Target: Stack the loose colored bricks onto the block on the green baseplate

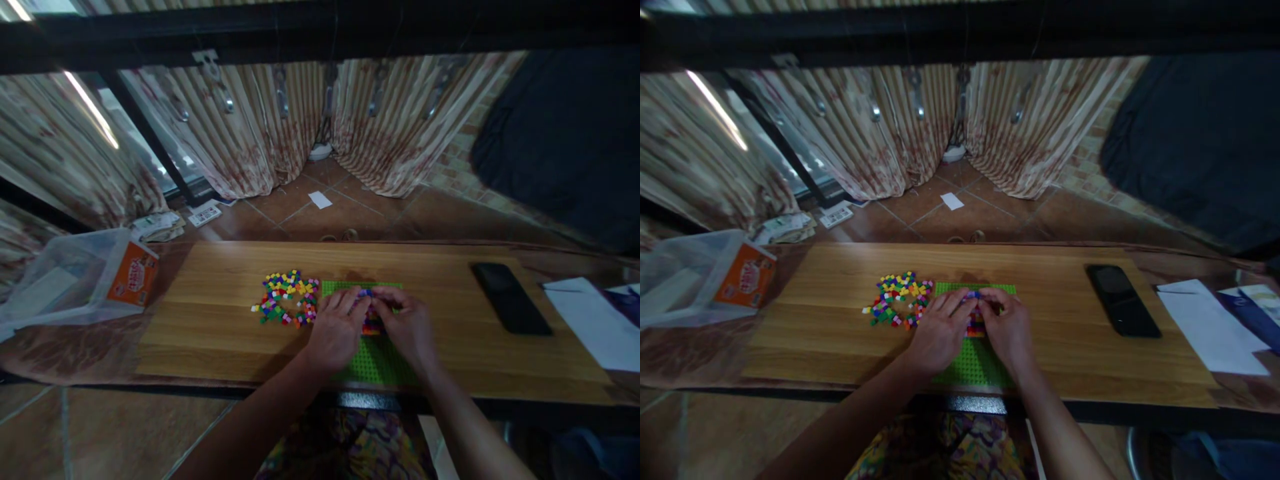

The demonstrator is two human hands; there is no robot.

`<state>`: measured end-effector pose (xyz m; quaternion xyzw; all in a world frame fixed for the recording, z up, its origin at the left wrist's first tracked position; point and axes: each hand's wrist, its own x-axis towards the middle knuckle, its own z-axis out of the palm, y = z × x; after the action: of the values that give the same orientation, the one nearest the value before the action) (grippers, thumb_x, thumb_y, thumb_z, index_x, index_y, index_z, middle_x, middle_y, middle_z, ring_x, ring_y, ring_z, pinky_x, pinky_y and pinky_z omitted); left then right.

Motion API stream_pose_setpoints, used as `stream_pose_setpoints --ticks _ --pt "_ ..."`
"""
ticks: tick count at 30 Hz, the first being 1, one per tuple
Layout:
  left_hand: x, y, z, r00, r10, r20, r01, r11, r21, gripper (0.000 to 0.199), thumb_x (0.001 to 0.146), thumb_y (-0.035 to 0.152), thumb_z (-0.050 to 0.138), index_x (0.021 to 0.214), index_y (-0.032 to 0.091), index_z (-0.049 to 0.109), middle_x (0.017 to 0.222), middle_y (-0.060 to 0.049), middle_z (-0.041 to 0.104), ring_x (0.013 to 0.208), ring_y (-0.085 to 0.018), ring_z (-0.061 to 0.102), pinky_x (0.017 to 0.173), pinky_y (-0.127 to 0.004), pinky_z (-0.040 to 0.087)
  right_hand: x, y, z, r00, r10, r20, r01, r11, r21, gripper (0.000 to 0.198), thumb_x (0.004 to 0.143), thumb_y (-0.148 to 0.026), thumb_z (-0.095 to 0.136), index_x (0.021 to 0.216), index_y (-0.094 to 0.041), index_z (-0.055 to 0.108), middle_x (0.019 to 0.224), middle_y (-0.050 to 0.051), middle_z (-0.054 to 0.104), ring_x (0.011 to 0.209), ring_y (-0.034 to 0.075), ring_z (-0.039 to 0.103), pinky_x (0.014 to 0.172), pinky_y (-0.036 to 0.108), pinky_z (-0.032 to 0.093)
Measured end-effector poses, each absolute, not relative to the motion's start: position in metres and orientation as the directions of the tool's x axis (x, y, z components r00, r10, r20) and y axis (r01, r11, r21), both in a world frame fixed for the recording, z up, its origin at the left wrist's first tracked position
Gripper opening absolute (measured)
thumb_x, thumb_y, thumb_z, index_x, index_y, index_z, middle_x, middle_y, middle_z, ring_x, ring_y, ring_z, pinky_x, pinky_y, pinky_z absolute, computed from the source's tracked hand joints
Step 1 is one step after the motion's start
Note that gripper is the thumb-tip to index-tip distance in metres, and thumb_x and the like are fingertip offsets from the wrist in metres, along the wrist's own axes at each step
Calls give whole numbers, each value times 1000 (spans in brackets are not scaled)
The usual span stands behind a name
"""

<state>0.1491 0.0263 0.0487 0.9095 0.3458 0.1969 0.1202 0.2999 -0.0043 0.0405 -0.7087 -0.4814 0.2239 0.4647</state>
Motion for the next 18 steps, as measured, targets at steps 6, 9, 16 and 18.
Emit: stream_pose_setpoints --ticks 6,9,16,18 --pt "151 19 49 675 684 277 630 -730 266 39 91 22 38 128 20 50 136 -8 49 113 -25 48 91 -42 41 302 -3 42 431 891 141 533 -126 -837 34 75 -40 58 97 -16 67 77 8 71 69 21 66 68 36 51" --pt "151 15 51 665 691 283 631 -723 284 39 92 23 37 128 20 50 137 -8 49 112 -25 49 90 -42 42 304 -4 41 414 899 142 576 -138 -806 36 75 -41 57 99 -16 67 78 8 72 70 22 66 68 37 51" --pt "108 -5 44 506 784 359 632 -620 465 45 90 24 41 136 20 41 143 -10 41 126 -24 41 104 -43 36 280 -19 56 319 858 402 781 2 -624 33 85 -43 51 95 -17 68 89 11 71 82 25 63 77 40 47" --pt "80 -9 33 397 848 351 682 -529 506 42 89 22 41 131 18 46 140 -12 44 126 -24 43 105 -43 36 258 -23 59 180 876 448 799 136 -586 29 88 -39 49 95 -18 68 92 9 70 86 24 61 80 40 46"
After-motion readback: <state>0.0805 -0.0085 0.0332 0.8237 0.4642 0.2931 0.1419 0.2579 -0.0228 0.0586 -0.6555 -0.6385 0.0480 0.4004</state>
